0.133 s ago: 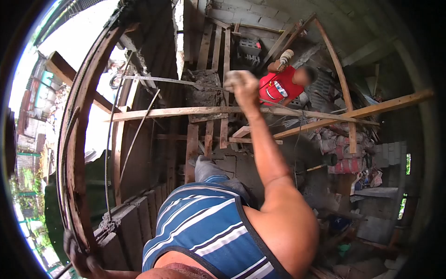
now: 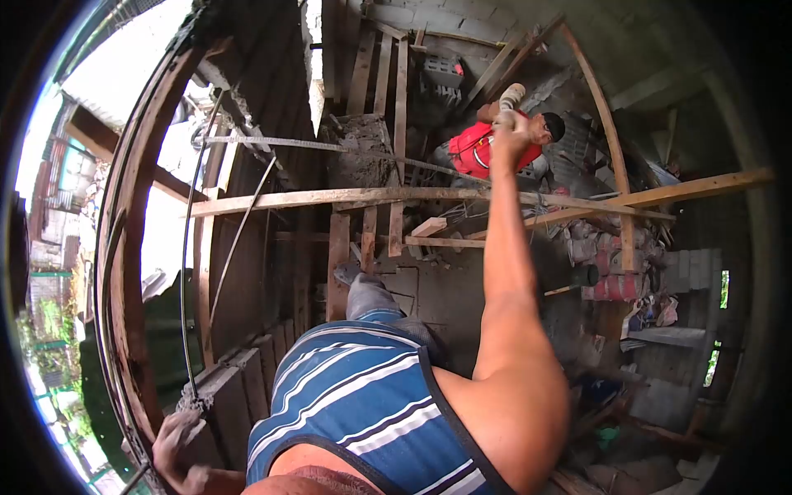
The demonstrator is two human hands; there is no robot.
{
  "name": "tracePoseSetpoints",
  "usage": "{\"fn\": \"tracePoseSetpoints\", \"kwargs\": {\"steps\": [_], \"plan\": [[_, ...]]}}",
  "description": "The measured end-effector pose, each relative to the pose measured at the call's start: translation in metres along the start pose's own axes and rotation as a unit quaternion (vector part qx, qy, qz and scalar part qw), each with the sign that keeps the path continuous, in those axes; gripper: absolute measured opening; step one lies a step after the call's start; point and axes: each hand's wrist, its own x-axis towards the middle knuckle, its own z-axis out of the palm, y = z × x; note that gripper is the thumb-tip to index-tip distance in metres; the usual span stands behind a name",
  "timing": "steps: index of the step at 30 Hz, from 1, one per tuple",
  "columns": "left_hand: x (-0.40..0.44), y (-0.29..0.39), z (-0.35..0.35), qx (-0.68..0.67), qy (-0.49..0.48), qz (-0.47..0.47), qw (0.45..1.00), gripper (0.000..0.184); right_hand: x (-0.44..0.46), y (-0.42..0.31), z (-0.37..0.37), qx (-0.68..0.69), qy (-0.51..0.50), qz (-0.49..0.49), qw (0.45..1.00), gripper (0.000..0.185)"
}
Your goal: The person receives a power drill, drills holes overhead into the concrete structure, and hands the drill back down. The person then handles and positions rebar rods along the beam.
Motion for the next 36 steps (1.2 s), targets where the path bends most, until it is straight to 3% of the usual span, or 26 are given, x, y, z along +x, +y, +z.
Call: {"fn": "tracePoseSetpoints", "kwargs": {"steps": [1, 2, 3, 5, 6, 9, 14, 20, 23, 27, 31, 34, 36], "plan": [[0.013, -0.022, 0.024, -0.034, 0.055, -0.031, 0.997, 0.065, 0.061, 0.057, -0.015, -0.090, 0.034, -0.071, 0.993, 0.016], [0.037, -0.034, 0.041, -0.002, 0.047, -0.096, 0.994, 0.064, 0.107, 0.094, -0.029, -0.220, 0.115, -0.166, 0.954, 0.021], [0.058, -0.040, 0.049, 0.037, 0.035, -0.172, 0.984, 0.063, 0.126, 0.116, -0.044, -0.010, 0.015, 0.155, 0.988, 0.039], [0.079, -0.070, 0.058, 0.075, 0.026, -0.234, 0.969, 0.066, 0.126, 0.090, -0.038, 0.072, 0.056, 0.350, 0.932, 0.069], [0.096, -0.077, 0.062, 0.066, 0.025, -0.244, 0.967, 0.067, 0.136, 0.096, -0.038, 0.041, 0.010, 0.376, 0.926, 0.083], [0.133, -0.092, 0.070, 0.036, 0.045, -0.263, 0.963, 0.059, 0.162, 0.121, -0.032, -0.037, -0.019, 0.394, 0.918, 0.079], [0.161, -0.123, 0.081, -0.013, 0.072, -0.322, 0.944, 0.055, 0.199, 0.167, -0.021, 0.014, -0.151, 0.395, 0.906, 0.067], [0.180, -0.156, 0.098, 0.022, 0.026, -0.360, 0.932, 0.051, 0.236, 0.191, -0.009, 0.094, -0.146, 0.481, 0.859, 0.017], [0.182, -0.169, 0.105, 0.006, 0.025, -0.366, 0.930, 0.050, 0.229, 0.198, 0.003, 0.137, -0.180, 0.477, 0.849, 0.010], [0.195, -0.169, 0.110, -0.006, 0.024, -0.346, 0.938, 0.052, 0.177, 0.189, 0.028, 0.128, -0.171, 0.450, 0.867, 0.011], [0.210, -0.175, 0.116, -0.020, 0.018, -0.336, 0.941, 0.053, 0.112, 0.126, 0.038, 0.034, -0.248, 0.438, 0.864, 0.016], [0.224, -0.197, 0.134, -0.055, -0.013, -0.316, 0.947, 0.052, 0.086, 0.120, 0.044, -0.004, -0.308, 0.403, 0.862, 0.018], [0.241, -0.210, 0.149, -0.093, -0.078, -0.294, 0.948, 0.051, 0.079, 0.097, 0.053, -0.015, -0.361, 0.382, 0.851, 0.020]]}}
